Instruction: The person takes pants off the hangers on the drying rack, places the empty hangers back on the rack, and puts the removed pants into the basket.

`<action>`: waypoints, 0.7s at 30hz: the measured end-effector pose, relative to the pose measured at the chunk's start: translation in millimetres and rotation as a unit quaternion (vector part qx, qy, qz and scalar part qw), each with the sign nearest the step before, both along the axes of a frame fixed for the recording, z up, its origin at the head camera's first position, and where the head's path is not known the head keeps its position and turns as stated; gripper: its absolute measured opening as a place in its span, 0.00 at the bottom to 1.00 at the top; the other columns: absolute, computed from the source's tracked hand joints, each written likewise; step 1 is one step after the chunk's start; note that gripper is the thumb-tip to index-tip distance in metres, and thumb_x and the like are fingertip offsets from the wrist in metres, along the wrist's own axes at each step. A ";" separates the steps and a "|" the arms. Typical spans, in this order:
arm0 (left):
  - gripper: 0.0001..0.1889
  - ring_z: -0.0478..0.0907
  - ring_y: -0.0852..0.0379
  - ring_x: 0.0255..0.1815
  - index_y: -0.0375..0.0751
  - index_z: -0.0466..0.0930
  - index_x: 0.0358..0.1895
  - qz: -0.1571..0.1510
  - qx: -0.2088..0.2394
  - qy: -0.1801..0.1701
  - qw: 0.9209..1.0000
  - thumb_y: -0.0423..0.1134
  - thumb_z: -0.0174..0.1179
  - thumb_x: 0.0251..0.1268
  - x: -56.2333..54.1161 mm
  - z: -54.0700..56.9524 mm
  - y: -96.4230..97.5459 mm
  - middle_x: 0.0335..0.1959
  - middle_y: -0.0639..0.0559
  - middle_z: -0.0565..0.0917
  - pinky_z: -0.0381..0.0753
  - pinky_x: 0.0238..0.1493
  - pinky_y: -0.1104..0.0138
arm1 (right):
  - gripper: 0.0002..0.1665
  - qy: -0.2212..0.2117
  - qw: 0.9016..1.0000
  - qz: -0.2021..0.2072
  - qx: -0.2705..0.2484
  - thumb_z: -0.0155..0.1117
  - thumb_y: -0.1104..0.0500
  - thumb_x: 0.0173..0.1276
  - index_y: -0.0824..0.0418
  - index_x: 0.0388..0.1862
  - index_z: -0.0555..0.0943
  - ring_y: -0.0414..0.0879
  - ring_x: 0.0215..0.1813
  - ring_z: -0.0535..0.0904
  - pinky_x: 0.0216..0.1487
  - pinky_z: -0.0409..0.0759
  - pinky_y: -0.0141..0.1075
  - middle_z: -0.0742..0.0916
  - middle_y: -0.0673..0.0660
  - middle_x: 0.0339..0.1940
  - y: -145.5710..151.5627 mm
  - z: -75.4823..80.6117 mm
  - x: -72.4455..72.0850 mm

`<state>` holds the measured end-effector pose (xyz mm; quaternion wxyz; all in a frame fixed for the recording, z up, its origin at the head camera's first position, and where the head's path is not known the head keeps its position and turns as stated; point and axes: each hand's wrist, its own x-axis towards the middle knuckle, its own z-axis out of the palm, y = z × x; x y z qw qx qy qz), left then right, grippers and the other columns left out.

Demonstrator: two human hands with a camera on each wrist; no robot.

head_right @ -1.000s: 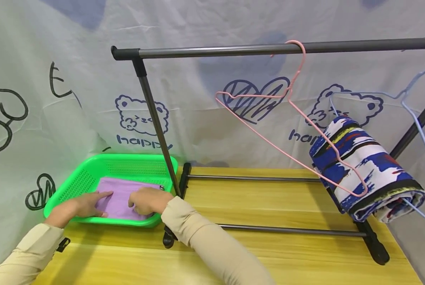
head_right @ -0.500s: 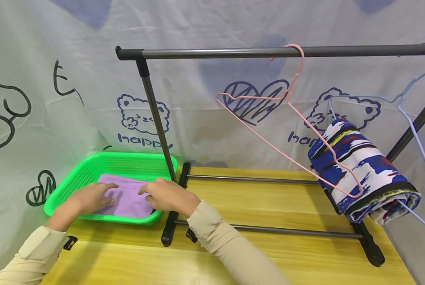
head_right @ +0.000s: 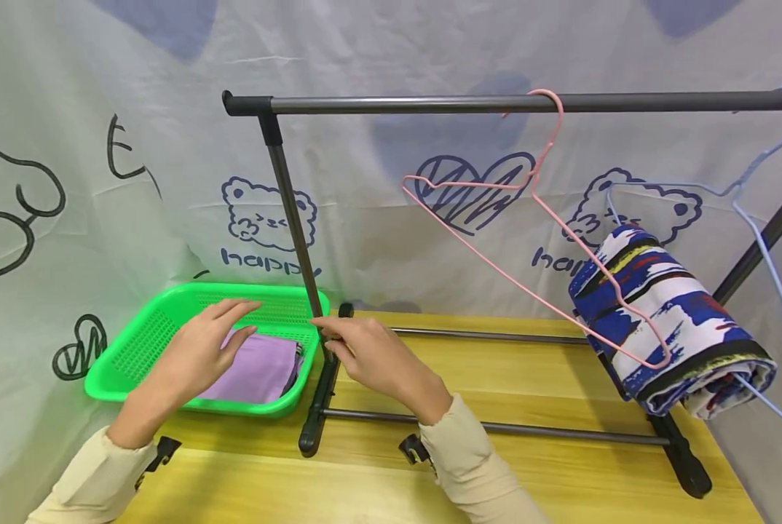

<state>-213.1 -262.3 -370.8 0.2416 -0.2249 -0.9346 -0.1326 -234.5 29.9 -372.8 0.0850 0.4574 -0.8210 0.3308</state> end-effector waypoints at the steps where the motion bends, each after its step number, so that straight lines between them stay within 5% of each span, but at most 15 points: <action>1: 0.20 0.79 0.36 0.59 0.35 0.79 0.64 -0.009 0.010 0.017 1.000 0.33 0.65 0.71 -0.4 2.3 5.0 0.59 0.37 0.82 0.80 0.57 0.44 | 0.26 0.008 1.000 -0.006 -0.010 0.63 0.68 0.75 0.62 0.71 0.76 0.46 0.50 0.87 0.47 0.85 0.37 0.88 0.57 0.58 5.7 1.4 2.3; 10: 0.22 0.74 0.38 0.64 0.40 0.78 0.68 -0.017 0.067 0.129 0.989 0.31 0.62 0.72 -4.9 29.6 38.8 0.69 0.40 0.75 0.76 0.61 0.44 | 0.27 0.088 0.992 -0.061 -0.061 0.67 0.67 0.72 0.58 0.69 0.80 0.47 0.57 0.86 0.57 0.84 0.42 0.87 0.54 0.60 45.1 4.8 20.1; 21: 0.26 0.66 0.39 0.73 0.45 0.74 0.73 -0.048 0.112 0.204 0.971 0.33 0.62 0.74 -17.6 73.7 70.3 0.76 0.41 0.67 0.66 0.72 0.45 | 0.28 0.128 0.982 -0.119 -0.067 0.72 0.67 0.67 0.59 0.66 0.82 0.51 0.58 0.85 0.55 0.85 0.49 0.87 0.54 0.59 93.0 11.3 40.6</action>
